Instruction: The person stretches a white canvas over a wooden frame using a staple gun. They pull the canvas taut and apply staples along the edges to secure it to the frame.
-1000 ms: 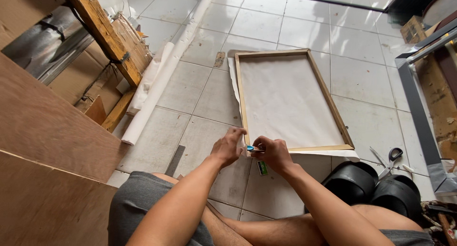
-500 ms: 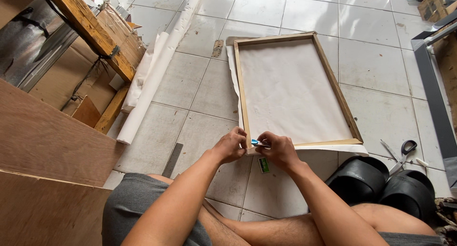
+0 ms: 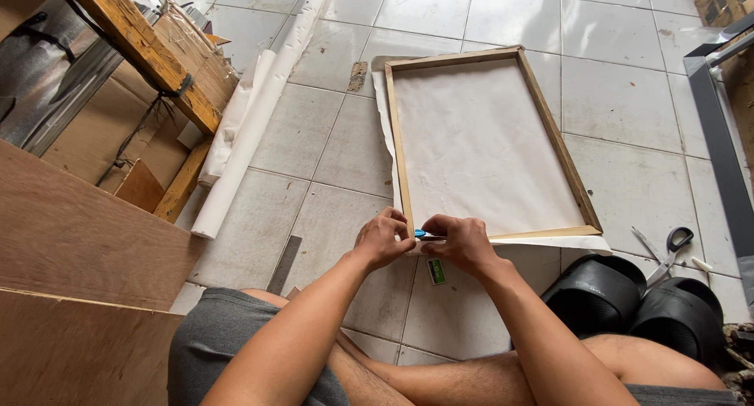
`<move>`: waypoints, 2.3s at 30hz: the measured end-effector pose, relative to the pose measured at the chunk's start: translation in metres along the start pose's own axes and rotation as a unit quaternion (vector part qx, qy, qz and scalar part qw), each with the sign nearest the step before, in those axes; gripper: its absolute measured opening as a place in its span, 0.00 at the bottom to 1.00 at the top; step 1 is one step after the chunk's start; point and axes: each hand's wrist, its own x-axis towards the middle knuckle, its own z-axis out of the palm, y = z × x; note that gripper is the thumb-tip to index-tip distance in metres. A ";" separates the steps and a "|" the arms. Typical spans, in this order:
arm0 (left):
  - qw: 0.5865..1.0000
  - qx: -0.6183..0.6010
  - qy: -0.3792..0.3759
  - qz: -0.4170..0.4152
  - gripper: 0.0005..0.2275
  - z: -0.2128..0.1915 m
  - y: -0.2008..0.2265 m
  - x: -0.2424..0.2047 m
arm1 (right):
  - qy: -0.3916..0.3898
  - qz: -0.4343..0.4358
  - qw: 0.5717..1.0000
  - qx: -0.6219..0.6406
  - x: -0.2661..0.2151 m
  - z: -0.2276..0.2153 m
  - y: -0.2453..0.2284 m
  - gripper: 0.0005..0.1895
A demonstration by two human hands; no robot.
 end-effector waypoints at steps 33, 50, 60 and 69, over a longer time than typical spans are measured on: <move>0.957 -0.010 -0.041 -0.285 0.09 0.007 0.010 -0.001 | -0.038 0.005 0.998 -0.041 -0.043 0.031 -0.012 0.16; 0.982 -0.006 -0.129 -0.141 0.15 -0.016 0.001 0.008 | 0.025 0.012 0.997 -0.077 -0.037 0.006 -0.015 0.14; 0.998 -0.011 -0.041 -0.054 0.08 -0.007 -0.004 0.000 | 0.014 0.015 0.999 -0.036 -0.036 0.002 -0.025 0.07; 0.995 -0.014 -0.059 -0.076 0.09 -0.007 -0.013 0.005 | 0.003 -0.016 0.994 -0.112 -0.029 0.015 -0.007 0.10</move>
